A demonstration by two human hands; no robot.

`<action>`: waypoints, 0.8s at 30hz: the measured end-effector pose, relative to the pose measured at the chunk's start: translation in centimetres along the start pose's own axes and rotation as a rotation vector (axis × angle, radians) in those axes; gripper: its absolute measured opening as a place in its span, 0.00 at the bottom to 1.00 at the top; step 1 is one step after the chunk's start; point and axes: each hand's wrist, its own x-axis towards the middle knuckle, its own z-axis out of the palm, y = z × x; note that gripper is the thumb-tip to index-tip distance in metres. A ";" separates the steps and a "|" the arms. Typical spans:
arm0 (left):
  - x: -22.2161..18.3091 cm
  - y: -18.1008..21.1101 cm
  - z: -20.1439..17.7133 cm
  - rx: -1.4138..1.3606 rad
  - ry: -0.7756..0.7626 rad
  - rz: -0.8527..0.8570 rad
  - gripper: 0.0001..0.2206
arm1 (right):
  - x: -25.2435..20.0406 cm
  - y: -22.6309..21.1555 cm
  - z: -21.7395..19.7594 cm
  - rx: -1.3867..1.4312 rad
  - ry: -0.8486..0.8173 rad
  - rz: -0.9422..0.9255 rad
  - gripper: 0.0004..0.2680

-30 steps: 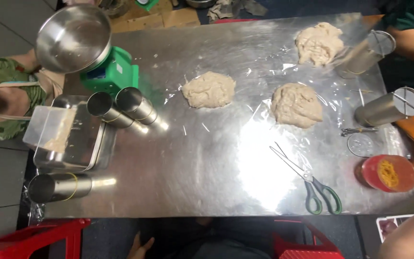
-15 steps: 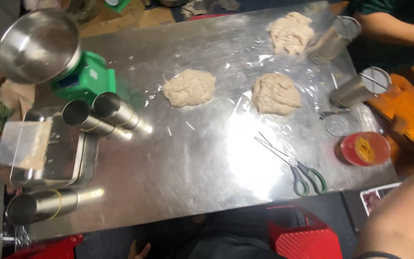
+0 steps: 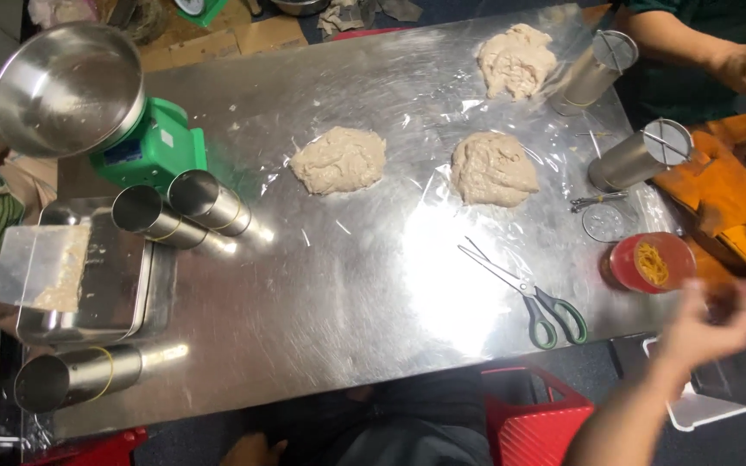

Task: Wrapping portions of dough in plastic film and placing them into metal cylindrical molds for shaping.

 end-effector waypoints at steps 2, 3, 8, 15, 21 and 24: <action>-1.6 0.8 -0.8 -0.065 0.027 0.269 0.23 | -2.4 -9.5 6.5 -0.064 -0.153 0.009 0.14; -2.3 0.9 -1.2 -0.123 0.072 0.539 0.21 | -4.7 -15.1 8.9 -0.133 -0.294 0.020 0.12; -9.6 2.8 -4.6 -0.335 0.103 0.818 0.18 | -12.6 -26.3 20.4 0.266 -0.932 -0.241 0.15; -12.7 -1.3 -4.2 -0.572 0.035 0.659 0.12 | -15.2 -30.2 33.4 0.073 -0.980 -1.012 0.13; -13.1 -5.2 -2.1 -0.700 0.034 0.612 0.16 | -13.5 -40.2 34.8 0.229 -0.597 -1.119 0.05; -14.0 -5.6 -2.9 -0.750 0.037 0.681 0.17 | -15.5 -32.7 39.3 0.039 -0.843 -1.281 0.15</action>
